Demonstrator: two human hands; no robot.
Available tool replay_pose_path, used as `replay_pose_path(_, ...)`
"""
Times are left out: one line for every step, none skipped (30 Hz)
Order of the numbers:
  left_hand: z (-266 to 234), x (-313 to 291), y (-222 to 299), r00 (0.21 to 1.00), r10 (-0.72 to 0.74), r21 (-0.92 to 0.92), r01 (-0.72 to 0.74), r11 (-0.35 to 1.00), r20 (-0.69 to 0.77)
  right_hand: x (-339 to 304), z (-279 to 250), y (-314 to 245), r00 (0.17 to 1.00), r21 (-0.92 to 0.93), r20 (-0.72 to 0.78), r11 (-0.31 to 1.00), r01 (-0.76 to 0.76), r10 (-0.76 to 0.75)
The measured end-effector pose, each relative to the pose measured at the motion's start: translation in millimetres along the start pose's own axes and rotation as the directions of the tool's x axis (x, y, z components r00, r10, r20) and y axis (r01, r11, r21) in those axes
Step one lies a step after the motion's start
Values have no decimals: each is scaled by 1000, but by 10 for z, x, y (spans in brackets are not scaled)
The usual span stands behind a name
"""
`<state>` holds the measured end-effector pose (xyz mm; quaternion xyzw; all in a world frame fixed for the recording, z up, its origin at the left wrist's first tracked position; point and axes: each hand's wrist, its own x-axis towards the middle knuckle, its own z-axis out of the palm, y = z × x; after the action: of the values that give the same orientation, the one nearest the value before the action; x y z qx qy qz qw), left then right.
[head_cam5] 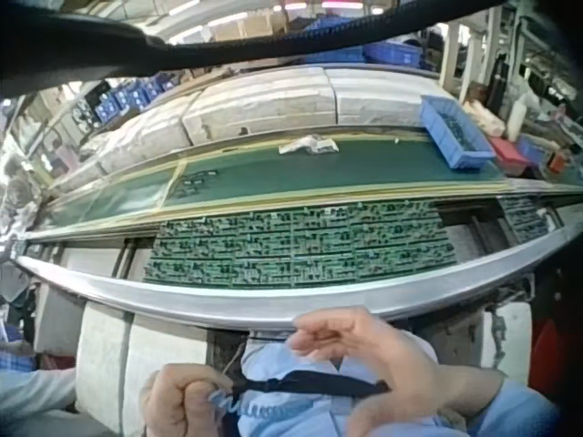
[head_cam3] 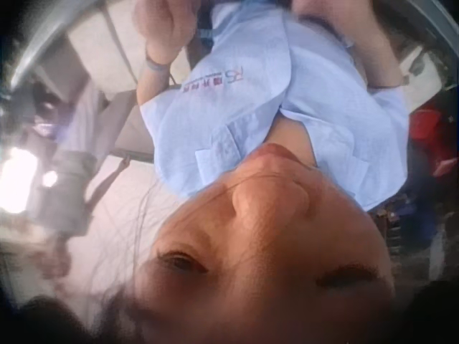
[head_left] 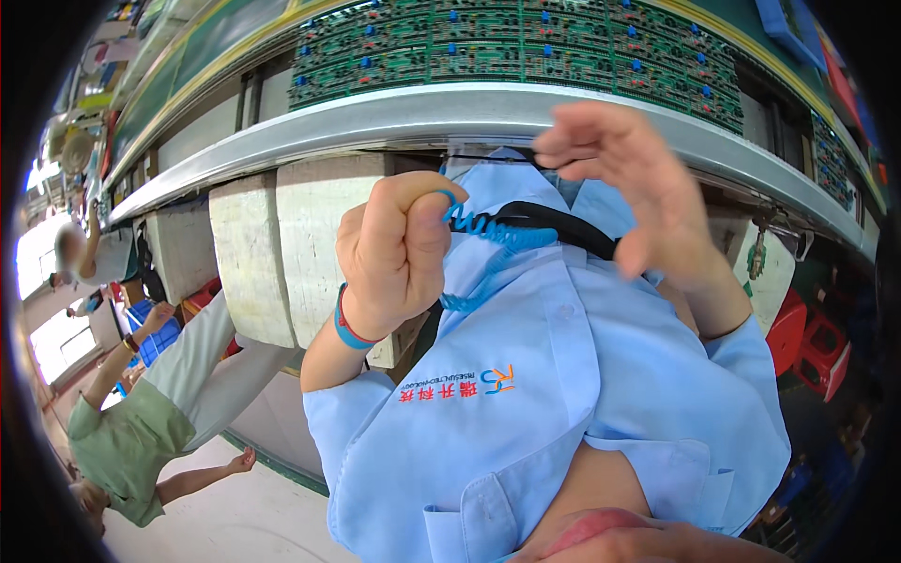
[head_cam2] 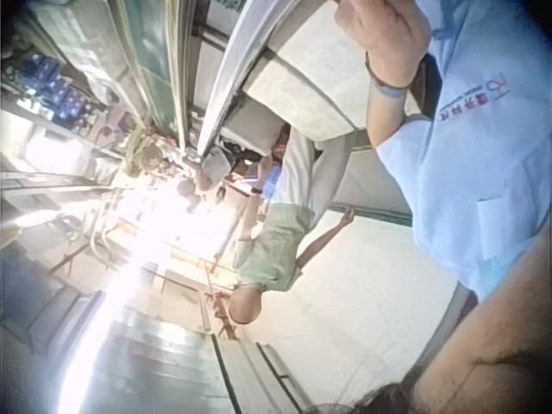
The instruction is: The recorder is assembling electronic components on circuit boards at a factory assembly line.
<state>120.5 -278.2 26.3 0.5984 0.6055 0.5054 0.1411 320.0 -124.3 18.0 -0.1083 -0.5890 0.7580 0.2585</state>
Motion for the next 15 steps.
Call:
replay_pose_path(-1, 47, 13, 996, 83, 27, -82, 996, -25, 51, 134, -8, 997, -154, 27, 985, 80, -77)
replay_pose_path(-29, 61, 46, 996, 85, 38, -84, 996, -32, 82, 201, -14, 987, -301, 64, 940, 163, -150)
replay_pose_path(-59, 71, 81, 994, 100, 64, -98, 993, -41, 105, 212, -13, 985, -296, 76, 940, 171, -156)
replay_pose_path(-81, 85, 97, 992, 121, 86, -117, 989, -47, 135, 213, -7, 969, -203, 244, 979, 15, 36)
replay_pose_path(-116, 71, 115, 990, 128, 94, -122, 988, -53, 159, 219, 3, 885, -141, 418, 977, -160, 206)
replay_pose_path(-173, 28, 142, 994, 55, -13, -56, 998, -92, 153, 212, 32, 882, -143, 427, 978, -152, 199)
replay_pose_path(-224, -31, 148, 992, -24, -125, 8, 992, -123, 121, 164, 106, 864, 50, 463, 967, -251, 201)
replay_pose_path(-289, -94, 147, 974, -38, -92, 18, 996, -223, 81, 97, 146, 850, 230, 488, 911, -343, 197)
replay_pose_path(-526, -112, 110, 974, 149, 265, -100, 959, -172, 35, 49, 171, 900, 275, 425, 932, -235, 102)
replay_pose_path(-687, -238, 87, 947, 159, 344, -57, 937, -278, 41, 39, 176, 898, 268, 427, 934, -235, 103)
replay_pose_path(-925, -447, 154, 901, 26, 167, 52, 985, -434, 65, 57, 154, 942, -73, 328, 992, 99, -70)
replay_pose_path(-1324, -704, 110, 879, 101, 399, 107, 911, -466, 80, 82, 146, 918, -431, 283, 818, 380, -277)
replay_pose_path(-1520, -829, 338, 802, 220, 553, 159, 818, -556, 150, 192, 119, 835, -556, 367, 622, 551, -411)
replay_pose_path(-1753, -1014, 450, 792, 160, 367, 85, 926, -589, 206, 318, 201, 756, -562, 430, 510, 652, -493)
replay_pose_path(-1942, -1177, 485, 673, 116, 361, 237, 902, -731, 258, 437, 339, 675, -580, 491, 372, 725, -551)
